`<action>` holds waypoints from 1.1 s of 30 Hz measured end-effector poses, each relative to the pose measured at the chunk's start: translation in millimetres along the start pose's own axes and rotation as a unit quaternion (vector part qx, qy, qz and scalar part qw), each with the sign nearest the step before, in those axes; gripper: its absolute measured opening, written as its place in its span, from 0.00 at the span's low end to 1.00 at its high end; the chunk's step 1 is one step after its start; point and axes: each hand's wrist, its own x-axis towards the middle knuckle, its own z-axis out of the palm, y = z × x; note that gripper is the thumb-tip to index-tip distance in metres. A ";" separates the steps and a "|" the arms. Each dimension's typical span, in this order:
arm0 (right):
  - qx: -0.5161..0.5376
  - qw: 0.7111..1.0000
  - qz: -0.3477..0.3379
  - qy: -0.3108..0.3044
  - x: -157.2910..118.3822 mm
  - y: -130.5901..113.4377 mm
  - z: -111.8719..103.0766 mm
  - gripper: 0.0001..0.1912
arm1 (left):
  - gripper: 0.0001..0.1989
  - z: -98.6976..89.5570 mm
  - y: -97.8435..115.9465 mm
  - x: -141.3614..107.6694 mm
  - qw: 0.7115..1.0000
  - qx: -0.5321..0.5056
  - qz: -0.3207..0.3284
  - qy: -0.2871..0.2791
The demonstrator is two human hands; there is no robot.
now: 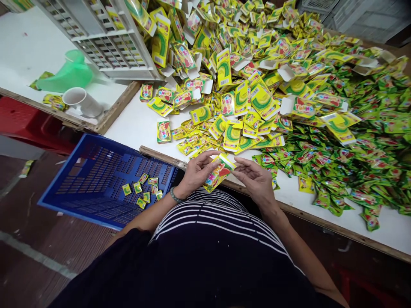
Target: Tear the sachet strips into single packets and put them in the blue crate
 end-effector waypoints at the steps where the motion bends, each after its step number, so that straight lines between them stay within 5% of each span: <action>1: 0.005 1.000 0.011 0.017 -0.6 -0.7 -0.1 0.16 | 0.20 -0.4 0.4 -0.3 1.000 0.006 0.007 0.006; 4: 0.013 0.998 0.061 0.024 0.8 -5.6 -2.7 0.10 | 0.19 -1.2 -0.9 -1.6 0.998 0.040 0.033 0.022; 10: 0.107 0.981 0.160 0.016 8.5 -16.3 1.3 0.13 | 0.16 -1.3 -6.7 -2.9 0.985 0.128 0.114 0.036; 21: 0.144 0.969 0.202 -0.008 12.3 -19.1 5.0 0.15 | 0.13 -2.6 1.4 -4.3 0.960 0.204 0.185 0.045; 27: 0.163 0.963 0.211 -0.026 12.7 -24.9 8.0 0.12 | 0.13 -3.0 0.8 -5.5 0.965 0.190 0.169 0.060; 33: 0.086 0.989 0.119 -0.003 12.0 -13.8 10.8 0.11 | 0.13 1.1 -1.5 -5.8 0.992 0.071 0.079 0.064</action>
